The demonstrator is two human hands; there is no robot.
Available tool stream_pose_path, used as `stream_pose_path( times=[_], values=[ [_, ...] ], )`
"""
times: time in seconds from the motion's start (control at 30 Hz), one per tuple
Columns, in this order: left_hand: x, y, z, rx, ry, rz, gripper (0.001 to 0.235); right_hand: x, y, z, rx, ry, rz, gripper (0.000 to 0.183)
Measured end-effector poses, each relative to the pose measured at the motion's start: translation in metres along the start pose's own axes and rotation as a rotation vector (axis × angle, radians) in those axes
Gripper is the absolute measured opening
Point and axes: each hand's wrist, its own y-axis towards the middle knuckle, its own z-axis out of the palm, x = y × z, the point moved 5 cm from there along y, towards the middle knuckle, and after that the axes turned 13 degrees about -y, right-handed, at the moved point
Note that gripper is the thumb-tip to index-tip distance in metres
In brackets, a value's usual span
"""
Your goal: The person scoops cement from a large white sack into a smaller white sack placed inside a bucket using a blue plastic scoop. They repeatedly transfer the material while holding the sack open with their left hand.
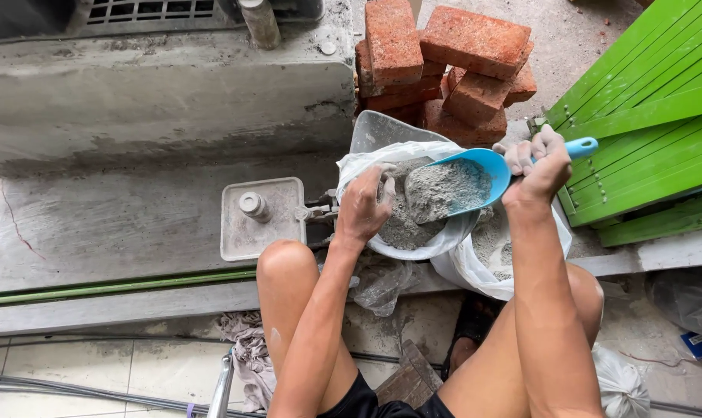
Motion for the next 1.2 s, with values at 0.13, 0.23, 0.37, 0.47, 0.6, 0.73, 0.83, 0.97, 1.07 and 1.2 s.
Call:
stream_pose_path(
  times=[0.13, 0.23, 0.37, 0.47, 0.6, 0.73, 0.83, 0.97, 1.07, 1.2],
  values=[
    [0.002, -0.003, 0.003, -0.006, -0.003, 0.004, 0.021, 0.009, -0.008, 0.009, 0.020, 0.039, 0.000, 0.051],
    [0.010, -0.006, 0.006, -0.036, 0.008, -0.033, 0.022, 0.013, -0.015, 0.020, 0.024, 0.068, -0.018, 0.051],
    [-0.006, -0.004, -0.011, -0.094, 0.026, -0.058, 0.026, 0.004, -0.023, 0.034, 0.007, 0.017, -0.058, 0.048],
    [-0.008, -0.002, -0.010, -0.082, -0.007, -0.068, 0.033, 0.007, -0.025, 0.040, 0.003, 0.025, -0.054, 0.047],
    [-0.003, -0.002, 0.002, -0.022, -0.025, -0.080, 0.038, 0.007, -0.025, 0.036, -0.005, 0.042, -0.054, 0.048],
    [0.015, 0.008, 0.016, -0.001, 0.008, -0.087, 0.036, -0.001, -0.023, 0.036, -0.065, 0.030, -0.088, 0.047],
    [0.015, 0.028, 0.019, 0.088, 0.068, -0.054, 0.033, 0.002, -0.025, 0.039, -0.072, 0.037, -0.114, 0.049],
    [0.014, 0.050, 0.006, 0.080, 0.031, 0.022, 0.032, 0.010, -0.033, 0.049, -0.065, 0.022, -0.124, 0.049],
    [0.013, 0.048, 0.003, 0.046, -0.018, 0.040, 0.031, 0.005, -0.035, 0.048, -0.094, 0.023, -0.141, 0.050],
    [0.008, 0.027, 0.001, 0.029, -0.057, 0.070, 0.026, -0.002, -0.030, 0.040, -0.138, 0.046, -0.158, 0.047]
  ],
)
